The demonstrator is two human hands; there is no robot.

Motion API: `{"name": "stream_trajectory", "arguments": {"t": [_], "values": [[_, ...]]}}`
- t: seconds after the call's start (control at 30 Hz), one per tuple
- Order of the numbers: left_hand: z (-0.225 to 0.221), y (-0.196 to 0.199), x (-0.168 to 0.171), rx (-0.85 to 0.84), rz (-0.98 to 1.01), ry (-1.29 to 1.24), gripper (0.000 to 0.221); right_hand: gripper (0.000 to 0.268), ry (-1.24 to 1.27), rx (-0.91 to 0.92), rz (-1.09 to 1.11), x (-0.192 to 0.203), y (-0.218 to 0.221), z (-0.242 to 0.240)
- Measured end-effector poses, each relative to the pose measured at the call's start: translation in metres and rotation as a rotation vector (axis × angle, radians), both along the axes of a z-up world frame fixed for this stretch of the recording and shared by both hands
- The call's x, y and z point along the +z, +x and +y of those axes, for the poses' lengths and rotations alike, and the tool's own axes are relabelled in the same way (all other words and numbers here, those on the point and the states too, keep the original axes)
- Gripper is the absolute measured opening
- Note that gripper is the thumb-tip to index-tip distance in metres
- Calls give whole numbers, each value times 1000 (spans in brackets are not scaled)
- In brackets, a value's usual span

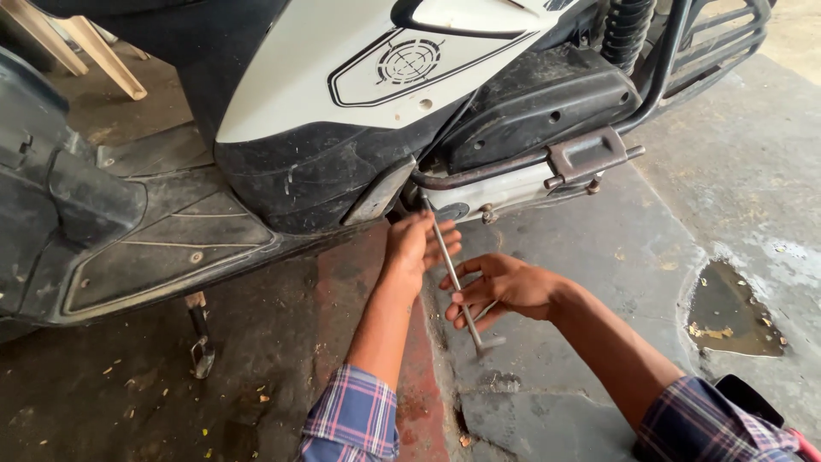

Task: The person crouches beside a white scooter and uses a T-handle socket wrench to loosen and unscrew bolts from the footboard and side panel area. They reposition the wrench on successive bolts, set the tool down, and finish by hand-tightening or checking a bolt near the panel edge.

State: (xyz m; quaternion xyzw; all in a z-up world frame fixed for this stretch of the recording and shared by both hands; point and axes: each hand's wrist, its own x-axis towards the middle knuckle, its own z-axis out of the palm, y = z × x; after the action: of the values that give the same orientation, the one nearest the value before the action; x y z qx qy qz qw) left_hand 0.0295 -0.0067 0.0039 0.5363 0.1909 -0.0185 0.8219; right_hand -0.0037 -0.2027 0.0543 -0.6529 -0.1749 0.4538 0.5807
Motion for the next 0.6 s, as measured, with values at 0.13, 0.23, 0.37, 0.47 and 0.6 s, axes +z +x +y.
{"name": "stream_trajectory", "arguments": {"t": [0.13,0.23,0.37,0.47,0.6], "values": [[1,19,3,142,-42,76,24,37,-235,-63,-231,-22,10,4],[-4,29,8,216,45,118,24,54,-392,39,-440,-28,15,0],[-7,48,-3,303,83,-85,23,37,-38,36,8,-13,7,-2],[-4,67,-23,326,100,-196,22,32,-5,11,-2,-25,7,-2],[-5,84,-40,383,87,-213,16,34,-98,3,-153,-17,2,-3]]}}
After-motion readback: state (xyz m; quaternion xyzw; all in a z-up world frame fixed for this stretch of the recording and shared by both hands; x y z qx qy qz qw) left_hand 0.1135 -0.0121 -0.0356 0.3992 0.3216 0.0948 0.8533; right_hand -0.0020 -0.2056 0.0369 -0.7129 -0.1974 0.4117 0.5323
